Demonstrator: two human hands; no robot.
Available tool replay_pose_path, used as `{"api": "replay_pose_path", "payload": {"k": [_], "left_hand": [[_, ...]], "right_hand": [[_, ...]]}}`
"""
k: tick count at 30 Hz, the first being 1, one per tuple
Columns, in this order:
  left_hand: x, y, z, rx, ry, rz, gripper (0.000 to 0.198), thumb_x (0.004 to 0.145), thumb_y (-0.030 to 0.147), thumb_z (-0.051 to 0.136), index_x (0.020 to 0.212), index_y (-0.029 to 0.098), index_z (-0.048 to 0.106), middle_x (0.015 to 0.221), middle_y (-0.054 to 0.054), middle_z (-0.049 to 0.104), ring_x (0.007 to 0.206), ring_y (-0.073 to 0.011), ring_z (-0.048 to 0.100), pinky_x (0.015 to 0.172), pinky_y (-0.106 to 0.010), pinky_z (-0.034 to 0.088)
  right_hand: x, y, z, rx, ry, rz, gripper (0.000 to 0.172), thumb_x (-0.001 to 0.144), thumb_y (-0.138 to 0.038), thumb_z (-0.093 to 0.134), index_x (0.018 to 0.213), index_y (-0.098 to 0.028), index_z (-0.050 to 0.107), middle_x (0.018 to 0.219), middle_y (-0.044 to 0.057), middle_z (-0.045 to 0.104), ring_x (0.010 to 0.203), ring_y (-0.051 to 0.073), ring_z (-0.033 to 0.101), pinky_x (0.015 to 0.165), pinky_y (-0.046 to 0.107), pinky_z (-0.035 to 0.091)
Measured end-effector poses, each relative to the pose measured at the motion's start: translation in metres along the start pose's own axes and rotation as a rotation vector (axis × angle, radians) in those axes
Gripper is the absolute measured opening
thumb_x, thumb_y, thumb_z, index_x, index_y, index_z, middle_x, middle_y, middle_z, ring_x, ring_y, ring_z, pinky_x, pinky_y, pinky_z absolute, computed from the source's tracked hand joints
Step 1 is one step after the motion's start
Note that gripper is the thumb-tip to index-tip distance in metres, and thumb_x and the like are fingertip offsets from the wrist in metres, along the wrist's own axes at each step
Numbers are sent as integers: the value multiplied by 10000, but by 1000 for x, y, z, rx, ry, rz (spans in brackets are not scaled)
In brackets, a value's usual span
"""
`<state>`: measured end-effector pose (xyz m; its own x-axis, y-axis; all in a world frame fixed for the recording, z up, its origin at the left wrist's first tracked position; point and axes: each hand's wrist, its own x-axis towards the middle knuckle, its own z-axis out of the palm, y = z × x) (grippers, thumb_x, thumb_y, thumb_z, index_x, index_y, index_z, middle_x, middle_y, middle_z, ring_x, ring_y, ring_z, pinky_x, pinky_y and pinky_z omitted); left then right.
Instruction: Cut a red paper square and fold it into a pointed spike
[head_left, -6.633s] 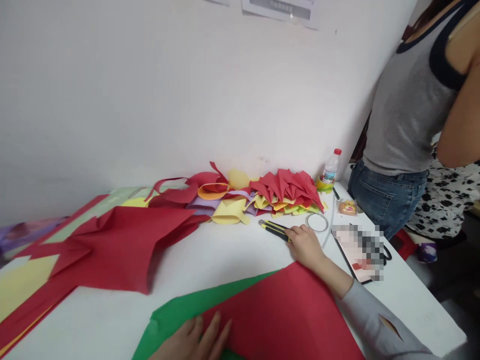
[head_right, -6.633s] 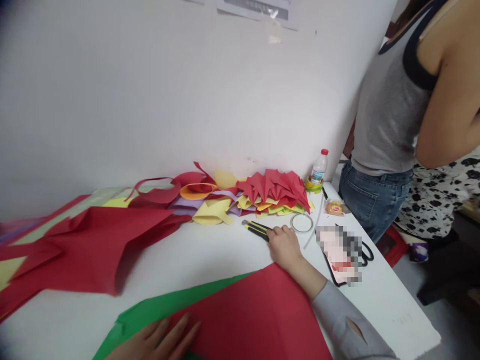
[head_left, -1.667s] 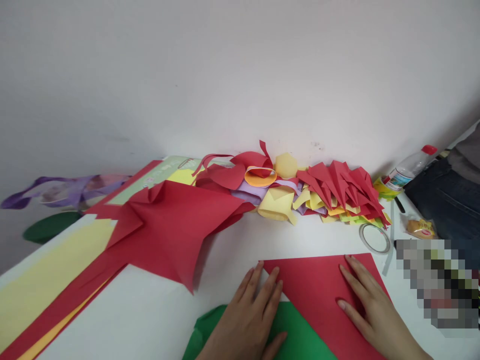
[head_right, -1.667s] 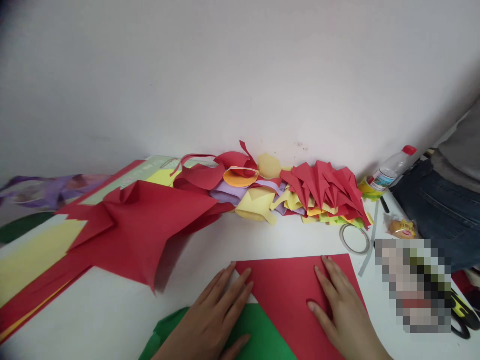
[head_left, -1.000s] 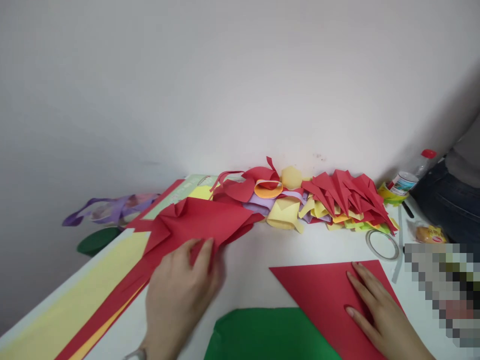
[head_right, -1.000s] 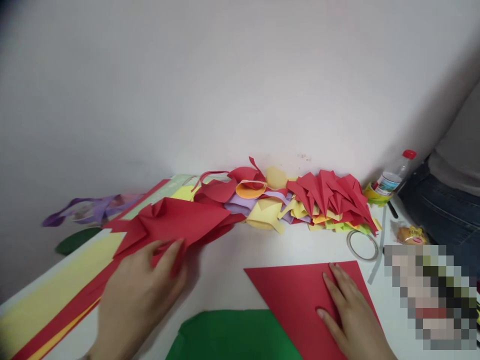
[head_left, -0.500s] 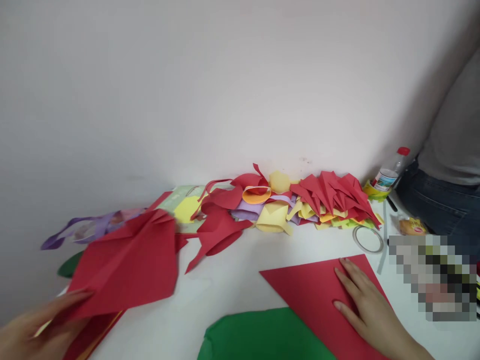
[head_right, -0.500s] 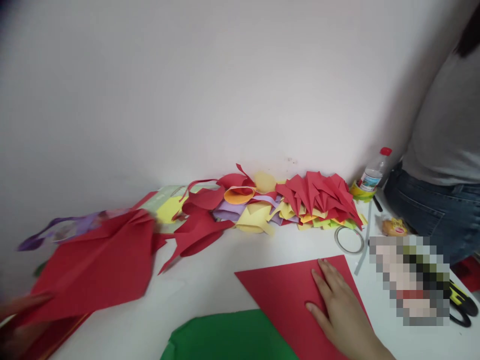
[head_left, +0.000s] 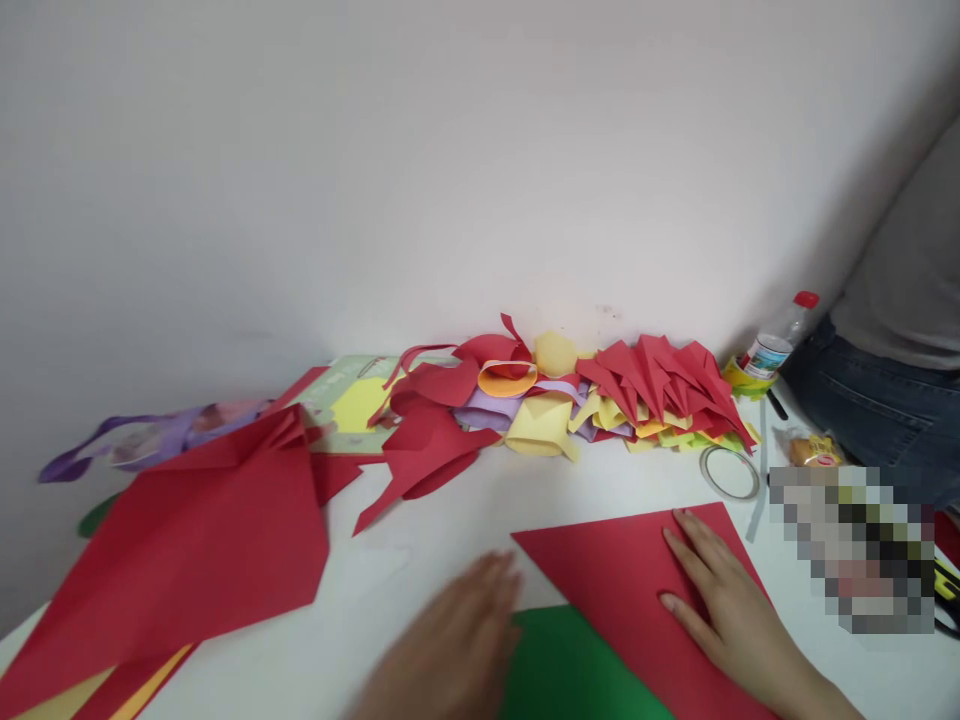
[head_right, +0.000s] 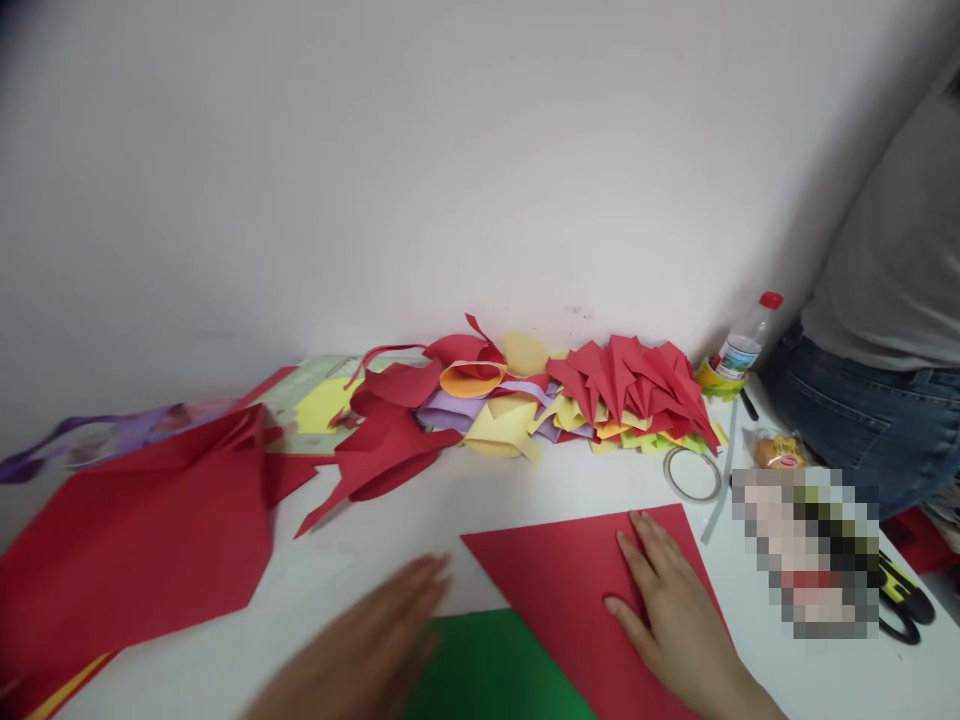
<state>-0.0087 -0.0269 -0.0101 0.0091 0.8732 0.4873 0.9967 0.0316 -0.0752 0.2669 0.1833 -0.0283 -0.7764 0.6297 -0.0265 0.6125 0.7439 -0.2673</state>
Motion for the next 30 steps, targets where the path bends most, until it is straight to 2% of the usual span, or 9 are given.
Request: {"api": "replay_pose_path", "payload": {"k": [1,3,4,6,9,14,18,24,30], "left_hand": [[9,16,11,4,13,54,376,944,249,432,1288,221,579,1270,-68,655,1140,-225,617,938,-338,495],[22,41,31,116,43,161,346,905,174,460,1205,118,624,1182,-147,693,1112,-294,636,945,-417,479],[26,49,39,153,77,157,320,896,193,484,1151,86,645,1157,-174,698,1098,-327,640,940,-440,474],[25,57,51,159,93,93,360,897,275,502,1155,65,640,1191,-200,676,1126,-343,620,958,-433,458],[17,53,61,131,96,8,476,904,401,478,1214,63,605,1272,-212,623,1188,-345,571,990,-425,434],[12,47,71,150,120,-10,525,883,483,456,1138,59,632,1224,-219,640,1178,-366,561,1006,-453,414],[12,49,75,122,146,-15,539,877,488,454,1150,58,630,1225,-223,638,1206,-370,541,1032,-455,389],[13,45,70,148,158,26,528,843,488,497,1104,57,655,1207,-224,647,1234,-388,512,1059,-464,355],[12,40,76,141,172,59,519,836,471,475,1110,60,635,1195,-224,648,1216,-387,520,1006,-453,387]], "right_hand": [[0,1,1,-6,11,-6,598,956,-539,426,1457,-213,422,1573,86,259,1435,309,282,1147,507,339],[0,3,4,-17,35,-15,589,952,-529,445,1448,-213,438,1568,85,273,1429,311,297,1138,502,358],[0,5,5,-21,48,-19,587,950,-525,453,1447,-212,440,1568,83,275,1426,312,304,1133,499,367],[-1,7,8,-29,67,-26,589,947,-518,461,1450,-212,435,1567,81,273,1420,314,317,1122,495,386],[-2,10,10,-51,80,-46,594,944,-512,465,1449,-202,435,1564,88,279,1406,324,341,1101,499,412],[-4,17,12,-94,122,-110,577,937,-475,498,1444,-202,448,1559,86,289,1382,329,381,1057,461,473],[-7,21,14,-123,169,-152,622,926,-447,531,1485,-224,371,1560,78,287,1363,334,411,1033,460,499],[-8,23,15,-113,186,-194,679,933,-423,535,1525,-268,243,1568,67,270,1364,330,408,1018,460,512],[-9,13,8,-69,129,-116,630,945,-408,523,1509,-233,305,1578,87,239,1408,317,339,1058,457,472]]}}
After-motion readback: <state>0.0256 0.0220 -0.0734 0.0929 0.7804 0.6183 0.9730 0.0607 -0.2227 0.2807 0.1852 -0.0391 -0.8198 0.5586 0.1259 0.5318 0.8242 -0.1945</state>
